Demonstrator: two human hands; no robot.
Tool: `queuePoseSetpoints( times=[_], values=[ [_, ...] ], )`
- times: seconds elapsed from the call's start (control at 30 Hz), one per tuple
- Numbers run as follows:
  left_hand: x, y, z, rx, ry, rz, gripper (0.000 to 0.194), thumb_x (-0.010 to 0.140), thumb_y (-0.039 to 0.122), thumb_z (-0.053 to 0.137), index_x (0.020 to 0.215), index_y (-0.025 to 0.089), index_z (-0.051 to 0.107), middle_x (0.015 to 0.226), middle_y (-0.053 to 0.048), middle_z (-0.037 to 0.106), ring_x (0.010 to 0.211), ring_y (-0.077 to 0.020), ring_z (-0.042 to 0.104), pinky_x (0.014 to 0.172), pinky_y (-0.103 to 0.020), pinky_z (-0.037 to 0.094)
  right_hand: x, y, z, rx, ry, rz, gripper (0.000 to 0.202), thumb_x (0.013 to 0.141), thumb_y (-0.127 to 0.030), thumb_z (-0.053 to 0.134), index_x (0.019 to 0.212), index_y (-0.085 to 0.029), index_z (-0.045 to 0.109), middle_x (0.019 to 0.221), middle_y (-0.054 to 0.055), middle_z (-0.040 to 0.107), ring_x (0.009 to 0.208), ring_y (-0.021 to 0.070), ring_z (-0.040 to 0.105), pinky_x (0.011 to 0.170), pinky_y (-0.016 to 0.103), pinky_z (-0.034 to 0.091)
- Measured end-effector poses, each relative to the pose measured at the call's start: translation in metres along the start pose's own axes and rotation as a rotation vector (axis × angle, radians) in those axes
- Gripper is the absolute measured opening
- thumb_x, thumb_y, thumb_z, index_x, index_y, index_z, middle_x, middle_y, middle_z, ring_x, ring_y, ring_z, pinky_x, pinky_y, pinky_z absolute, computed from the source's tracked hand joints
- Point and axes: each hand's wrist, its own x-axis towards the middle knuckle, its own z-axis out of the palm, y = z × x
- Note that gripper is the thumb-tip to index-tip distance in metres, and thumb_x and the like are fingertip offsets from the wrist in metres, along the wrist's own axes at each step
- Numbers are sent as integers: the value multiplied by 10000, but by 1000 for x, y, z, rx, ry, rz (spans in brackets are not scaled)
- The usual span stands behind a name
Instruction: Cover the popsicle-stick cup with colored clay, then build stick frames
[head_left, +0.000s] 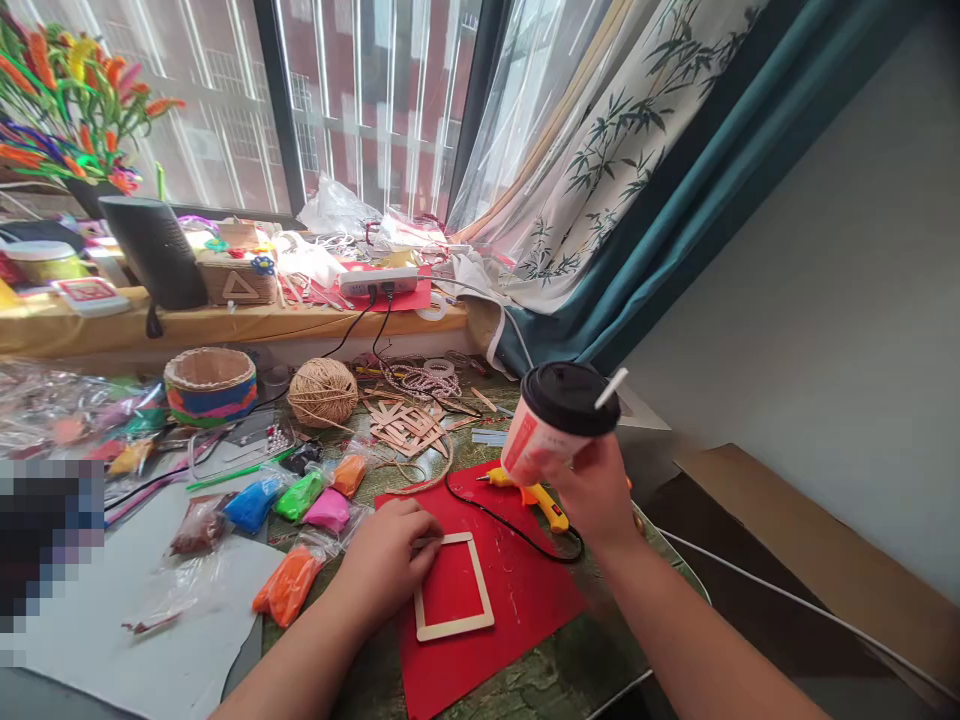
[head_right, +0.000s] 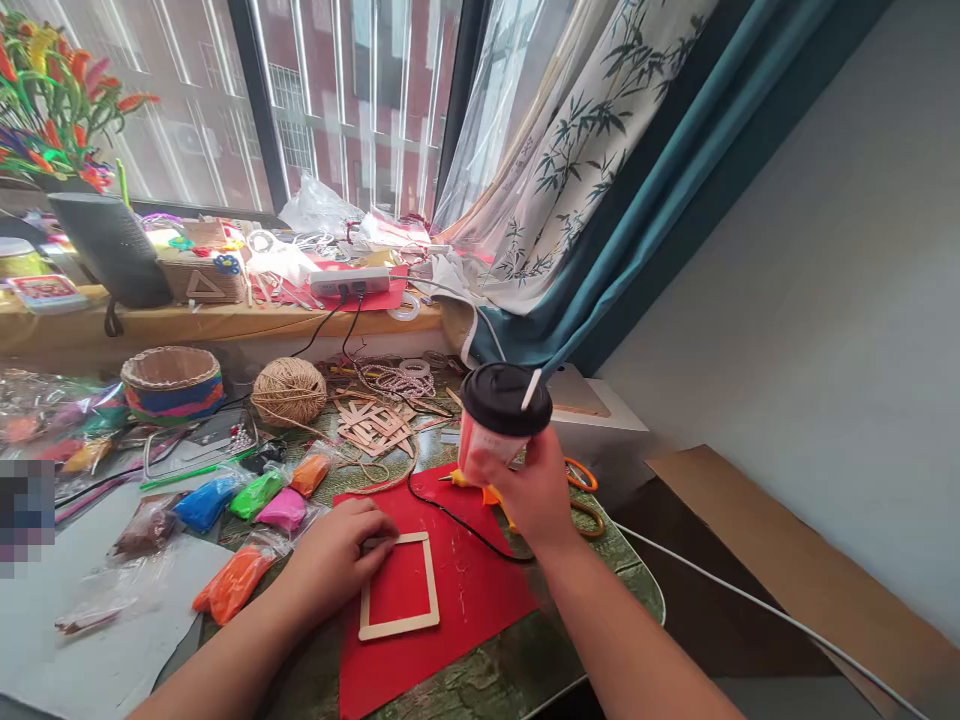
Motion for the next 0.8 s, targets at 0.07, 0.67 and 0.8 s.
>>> queuePoseSetpoints(
  times=[0.07, 0.67, 0.8],
  values=[
    [-1, 0, 0, -1, 3, -3, 163, 943, 185, 653, 991, 257, 791, 1026, -52, 773, 1001, -239, 703, 838, -332, 495, 58, 21, 10, -86, 67, 88, 522, 692, -614, 874, 998, -244, 671, 1016, 102, 801, 911, 335, 750, 833, 476, 621],
    [-2, -5, 9, -24, 31, -6, 152, 927, 197, 679, 982, 270, 801, 1021, -45, 772, 1011, -255, 692, 833, -350, 487, 98, 72, 68, -540, 39, -126, 493, 959, -302, 575, 1418, -129, 531, 1340, 238, 662, 1270, 386, 603, 1088, 574, 471],
    [-1, -6, 10, -31, 36, -10, 175, 900, 171, 688, 988, 270, 802, 1025, -37, 774, 1018, -249, 695, 833, -341, 483, 63, 43, 128, -569, -528, -494, 366, 937, -176, 652, 1291, -259, 699, 1314, 94, 733, 1246, 273, 648, 1129, 425, 496]
  ],
)
